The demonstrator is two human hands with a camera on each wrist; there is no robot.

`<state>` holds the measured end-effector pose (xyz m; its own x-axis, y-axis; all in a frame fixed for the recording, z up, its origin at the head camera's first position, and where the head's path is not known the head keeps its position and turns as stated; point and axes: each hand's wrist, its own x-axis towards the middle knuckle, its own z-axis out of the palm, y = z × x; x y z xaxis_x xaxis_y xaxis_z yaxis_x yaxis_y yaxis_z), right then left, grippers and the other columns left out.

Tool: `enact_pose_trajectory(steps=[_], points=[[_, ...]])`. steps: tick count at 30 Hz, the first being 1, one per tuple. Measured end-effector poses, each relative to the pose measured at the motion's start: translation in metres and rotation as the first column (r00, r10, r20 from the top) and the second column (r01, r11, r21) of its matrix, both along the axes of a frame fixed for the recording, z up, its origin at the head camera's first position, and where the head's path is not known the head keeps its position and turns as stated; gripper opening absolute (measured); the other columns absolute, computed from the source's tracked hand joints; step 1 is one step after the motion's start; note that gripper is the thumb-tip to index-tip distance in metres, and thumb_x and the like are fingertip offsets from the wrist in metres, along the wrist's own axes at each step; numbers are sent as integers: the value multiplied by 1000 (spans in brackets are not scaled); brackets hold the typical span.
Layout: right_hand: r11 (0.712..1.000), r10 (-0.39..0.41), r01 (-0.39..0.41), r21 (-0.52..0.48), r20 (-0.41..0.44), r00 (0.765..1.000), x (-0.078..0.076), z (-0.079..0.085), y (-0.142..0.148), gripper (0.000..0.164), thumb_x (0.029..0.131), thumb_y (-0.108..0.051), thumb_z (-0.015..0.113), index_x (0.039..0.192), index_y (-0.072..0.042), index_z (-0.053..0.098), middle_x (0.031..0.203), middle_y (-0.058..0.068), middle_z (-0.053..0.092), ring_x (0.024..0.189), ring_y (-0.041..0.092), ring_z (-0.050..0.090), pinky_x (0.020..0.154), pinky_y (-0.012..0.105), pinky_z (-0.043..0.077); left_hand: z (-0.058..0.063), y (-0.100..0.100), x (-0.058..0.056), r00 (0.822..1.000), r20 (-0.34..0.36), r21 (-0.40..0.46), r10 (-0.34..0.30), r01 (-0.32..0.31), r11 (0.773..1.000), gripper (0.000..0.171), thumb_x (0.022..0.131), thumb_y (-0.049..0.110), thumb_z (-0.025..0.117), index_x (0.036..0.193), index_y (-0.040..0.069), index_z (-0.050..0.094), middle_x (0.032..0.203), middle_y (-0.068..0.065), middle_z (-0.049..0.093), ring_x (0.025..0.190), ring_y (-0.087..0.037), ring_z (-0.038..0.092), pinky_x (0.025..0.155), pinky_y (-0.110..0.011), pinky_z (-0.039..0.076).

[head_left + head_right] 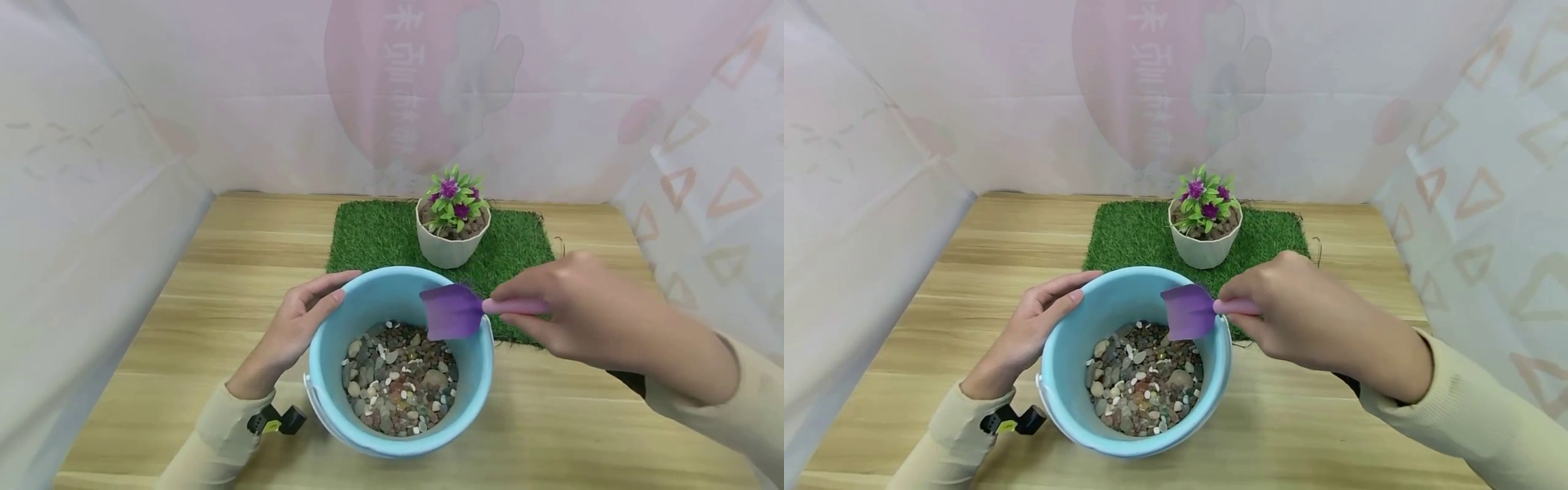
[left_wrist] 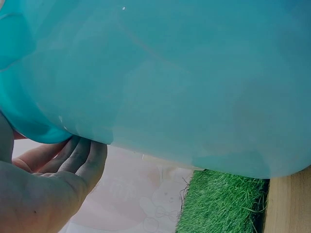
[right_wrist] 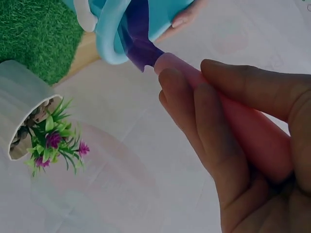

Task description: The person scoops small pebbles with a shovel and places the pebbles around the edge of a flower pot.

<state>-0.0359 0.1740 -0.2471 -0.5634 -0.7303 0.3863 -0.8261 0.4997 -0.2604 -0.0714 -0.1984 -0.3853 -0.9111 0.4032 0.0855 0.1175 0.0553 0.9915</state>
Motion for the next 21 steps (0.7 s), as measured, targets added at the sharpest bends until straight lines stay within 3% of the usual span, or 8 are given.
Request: enact_pose_trajectory(steps=[3,5,9,11,15,21], points=[[999,17,-19,47,28,999,-1,1,-8,18,84,-5,85,98,-17,84,89,-11,81,74,2,75,65,16,66,-1,0,-1,1000,-5,3,-6,6,1000,42,112,16,50,150,0,54,142,-30,63,111,-31,77,84,-51,70],[997,33,-37,73,55,998,-2,1,-14,16,89,-5,81,88,-21,80,81,-17,74,66,-5,65,61,15,62,-1,0,-1,1000,-3,9,-9,9,1000,42,112,15,50,150,-1,54,142,-30,62,111,-30,77,84,-51,70],[991,35,-48,128,101,994,-3,2,-25,39,94,-4,74,68,-25,56,63,-21,46,58,-9,36,49,12,42,0,-1,0,1000,3,12,-4,4,1000,42,112,16,50,151,0,54,142,-30,62,111,-31,77,84,-52,69],[987,17,-38,158,132,991,-3,3,-29,44,95,-2,71,64,-24,48,61,-19,38,57,-7,30,47,11,35,0,0,0,1000,8,12,0,0,1000,42,112,16,50,151,0,54,142,-30,62,111,-33,77,84,-53,69],[976,-27,-11,219,170,985,-2,4,-38,41,94,1,68,64,-21,52,59,-15,39,54,-5,29,43,11,32,1,-1,0,1000,15,8,5,-5,1000,42,112,17,50,151,1,54,142,-28,63,112,-36,76,84,-53,69],[961,-47,-15,277,215,975,-3,2,-52,31,90,5,69,67,-16,64,58,-10,53,49,-5,43,42,7,40,1,-1,0,1000,15,15,2,-2,1000,42,112,17,51,151,0,54,143,-29,62,112,-35,76,85,-53,69]])
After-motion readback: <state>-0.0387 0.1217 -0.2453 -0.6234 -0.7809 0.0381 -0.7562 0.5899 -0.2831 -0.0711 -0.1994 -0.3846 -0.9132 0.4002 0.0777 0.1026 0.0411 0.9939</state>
